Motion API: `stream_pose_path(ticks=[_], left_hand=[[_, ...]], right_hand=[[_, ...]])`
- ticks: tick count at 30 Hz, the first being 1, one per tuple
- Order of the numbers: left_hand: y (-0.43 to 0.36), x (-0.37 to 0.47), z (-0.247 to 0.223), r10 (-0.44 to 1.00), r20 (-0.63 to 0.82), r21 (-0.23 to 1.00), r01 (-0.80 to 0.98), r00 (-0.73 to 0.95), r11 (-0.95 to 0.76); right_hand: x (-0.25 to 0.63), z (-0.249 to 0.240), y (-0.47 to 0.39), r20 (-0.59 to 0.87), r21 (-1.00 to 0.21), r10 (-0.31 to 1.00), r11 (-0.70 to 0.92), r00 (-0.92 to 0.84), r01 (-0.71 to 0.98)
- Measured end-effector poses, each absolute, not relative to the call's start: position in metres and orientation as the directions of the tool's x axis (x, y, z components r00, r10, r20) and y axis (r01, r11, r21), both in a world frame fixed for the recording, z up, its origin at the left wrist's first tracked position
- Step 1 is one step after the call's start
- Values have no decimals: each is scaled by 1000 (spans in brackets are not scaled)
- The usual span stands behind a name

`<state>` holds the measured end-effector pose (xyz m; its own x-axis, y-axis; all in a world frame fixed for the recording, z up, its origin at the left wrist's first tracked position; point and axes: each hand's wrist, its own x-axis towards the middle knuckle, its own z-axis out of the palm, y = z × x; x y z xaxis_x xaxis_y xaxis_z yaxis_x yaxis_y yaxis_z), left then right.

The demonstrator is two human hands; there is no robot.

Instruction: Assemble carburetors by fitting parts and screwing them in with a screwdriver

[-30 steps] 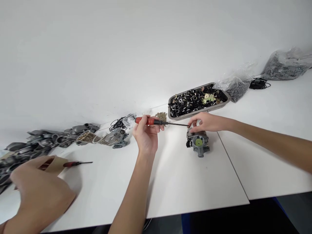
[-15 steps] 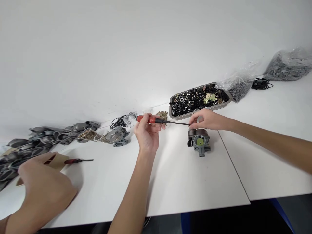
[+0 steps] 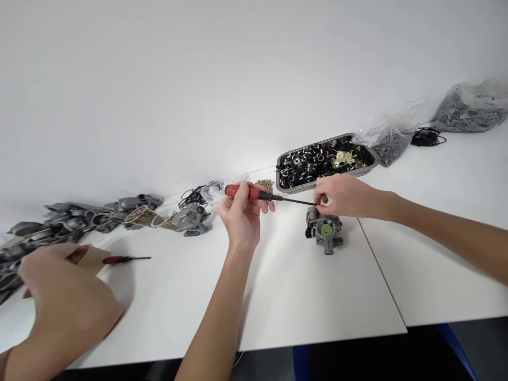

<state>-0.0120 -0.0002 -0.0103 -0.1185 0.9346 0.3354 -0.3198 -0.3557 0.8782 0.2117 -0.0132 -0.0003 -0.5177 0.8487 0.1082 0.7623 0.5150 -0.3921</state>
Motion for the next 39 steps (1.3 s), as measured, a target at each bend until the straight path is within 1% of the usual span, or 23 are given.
stream_pose_path(ticks=[2, 4, 7, 10, 14, 17, 20, 22, 24, 26, 28, 30, 32, 36, 39], left_hand=[[-5, -9, -9, 921, 381, 869, -307, -87, -388], [-9, -7, -7, 906, 422, 859, -302, -41, -414], [-14, -6, -4, 895, 443, 858, -314, 54, -406], [-14, -7, -4, 894, 432, 864, -338, 118, -373], [-9, -10, -7, 903, 408, 871, -354, 134, -340], [-5, -12, -9, 922, 372, 881, -353, 105, -316], [1, -14, -13, 950, 309, 885, -381, 50, -268], [7, -18, -16, 967, 253, 879, -423, 20, -221], [14, -24, -19, 981, 192, 863, -475, -11, -174], [22, -31, -22, 990, 130, 841, -522, -58, -141], [29, -38, -26, 991, 69, 824, -554, -112, -120], [35, -42, -31, 987, 21, 811, -575, -157, -108], [39, -45, -35, 984, -11, 802, -590, -180, -99], [41, -49, -38, 982, -24, 800, -593, -185, -92], [41, -51, -36, 980, -18, 795, -597, -197, -105]], right_hand=[[211, 4, -17, 89, -256, 844, 533, -529, 807], [212, 8, -19, 57, -165, 843, 536, -535, 828], [213, 12, -20, 15, -124, 841, 539, -541, 833], [215, 12, -18, 8, -159, 836, 542, -548, 825], [216, 7, -14, 19, -284, 841, 524, -541, 803], [218, 6, -11, 12, -379, 851, 490, -526, 785], [222, 15, -12, -29, -471, 869, 424, -494, 774], [224, 25, -18, -53, -499, 885, 377, -462, 780], [225, 35, -27, -92, -496, 877, 370, -471, 786], [221, 40, -38, -164, -477, 822, 418, -546, 773], [214, 37, -47, -218, -417, 752, 505, -623, 756], [206, 31, -53, -215, -324, 716, 589, -664, 741], [201, 25, -53, -206, -285, 695, 631, -689, 721], [210, 30, -43, -196, -365, 673, 625, -713, 690], [231, 47, -35, -104, -389, 721, 604, -685, 696]])
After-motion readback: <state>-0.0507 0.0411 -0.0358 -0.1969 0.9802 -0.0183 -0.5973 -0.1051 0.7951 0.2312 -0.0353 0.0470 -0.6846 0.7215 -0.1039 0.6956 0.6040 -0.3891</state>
